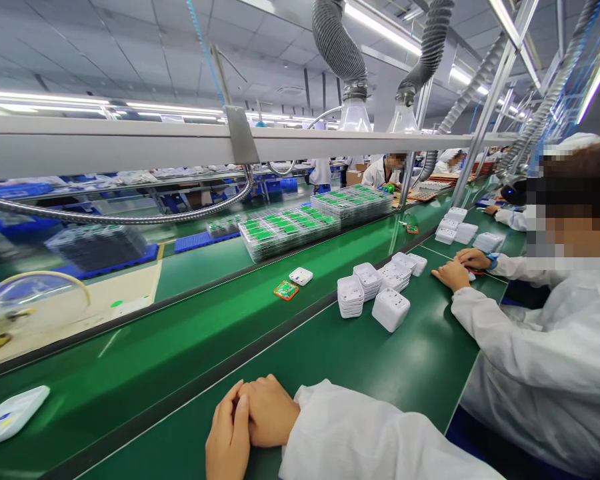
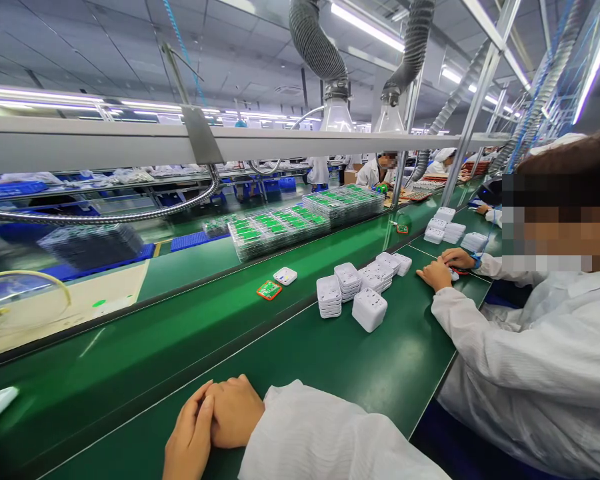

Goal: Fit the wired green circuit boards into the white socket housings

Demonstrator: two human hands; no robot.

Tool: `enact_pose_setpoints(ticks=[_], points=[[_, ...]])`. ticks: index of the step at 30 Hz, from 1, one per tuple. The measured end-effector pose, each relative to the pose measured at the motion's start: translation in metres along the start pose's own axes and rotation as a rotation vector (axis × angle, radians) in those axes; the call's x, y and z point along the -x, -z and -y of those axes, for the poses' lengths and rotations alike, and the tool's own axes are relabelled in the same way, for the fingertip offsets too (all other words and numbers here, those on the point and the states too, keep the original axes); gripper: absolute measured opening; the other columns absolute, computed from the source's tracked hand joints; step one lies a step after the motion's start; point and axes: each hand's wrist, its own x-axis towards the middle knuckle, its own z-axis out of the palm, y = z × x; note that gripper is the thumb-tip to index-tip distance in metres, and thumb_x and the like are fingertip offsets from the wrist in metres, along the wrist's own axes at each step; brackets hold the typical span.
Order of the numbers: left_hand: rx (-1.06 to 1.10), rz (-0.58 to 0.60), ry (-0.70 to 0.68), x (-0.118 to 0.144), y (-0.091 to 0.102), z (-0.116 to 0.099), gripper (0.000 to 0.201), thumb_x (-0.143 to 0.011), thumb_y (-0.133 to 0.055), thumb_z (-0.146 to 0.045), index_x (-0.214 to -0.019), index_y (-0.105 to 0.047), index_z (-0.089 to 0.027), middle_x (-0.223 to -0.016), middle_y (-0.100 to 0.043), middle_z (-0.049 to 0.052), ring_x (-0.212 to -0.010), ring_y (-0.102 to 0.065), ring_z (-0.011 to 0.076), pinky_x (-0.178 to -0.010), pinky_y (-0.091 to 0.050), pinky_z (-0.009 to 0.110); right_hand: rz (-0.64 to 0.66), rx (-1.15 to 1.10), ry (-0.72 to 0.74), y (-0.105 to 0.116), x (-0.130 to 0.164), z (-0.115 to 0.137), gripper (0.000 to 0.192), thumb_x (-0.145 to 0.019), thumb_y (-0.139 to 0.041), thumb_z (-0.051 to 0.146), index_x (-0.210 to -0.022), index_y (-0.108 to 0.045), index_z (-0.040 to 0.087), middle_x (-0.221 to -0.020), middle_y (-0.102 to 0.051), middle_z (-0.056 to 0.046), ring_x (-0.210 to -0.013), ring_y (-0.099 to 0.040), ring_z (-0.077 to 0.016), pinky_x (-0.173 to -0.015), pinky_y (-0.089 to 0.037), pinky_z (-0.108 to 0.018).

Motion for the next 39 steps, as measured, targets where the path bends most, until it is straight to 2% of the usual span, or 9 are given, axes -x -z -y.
enact_pose_setpoints(ticks=[25,39], points=[[-0.029,-0.001,-0.015,-0.0001,-0.0002,0.0024,0.051,-0.083,-0.032,-0.056,-0.117,-0.052,-0.024,-0.128,-0.054,0.006,-0.118,-0.05,0.0258,-0.1,-0.041,0.043,0.01,-0.025,-0.003,0.0021,0.0028,0.0007,0.014,-0.077,-0.046,0.022,-0.09,-0.048,0.018,-0.086,-0.061,-0.003,-0.077,-0.056,-0.0192,-0.066,-0.037,-0.03],[0.011,-0.02,-0.061,0.0026,-0.0004,0.0018,0.052,-0.083,-0.033,-0.055,-0.116,-0.053,-0.02,-0.124,-0.055,0.009,-0.115,-0.051,0.0256,-0.1,-0.039,0.042,-0.027,-0.062,0.014,-0.0016,0.0047,0.0004,0.011,-0.079,-0.046,0.02,-0.089,-0.048,0.018,-0.086,-0.06,-0.002,-0.077,-0.053,-0.0167,-0.065,-0.032,-0.028]])
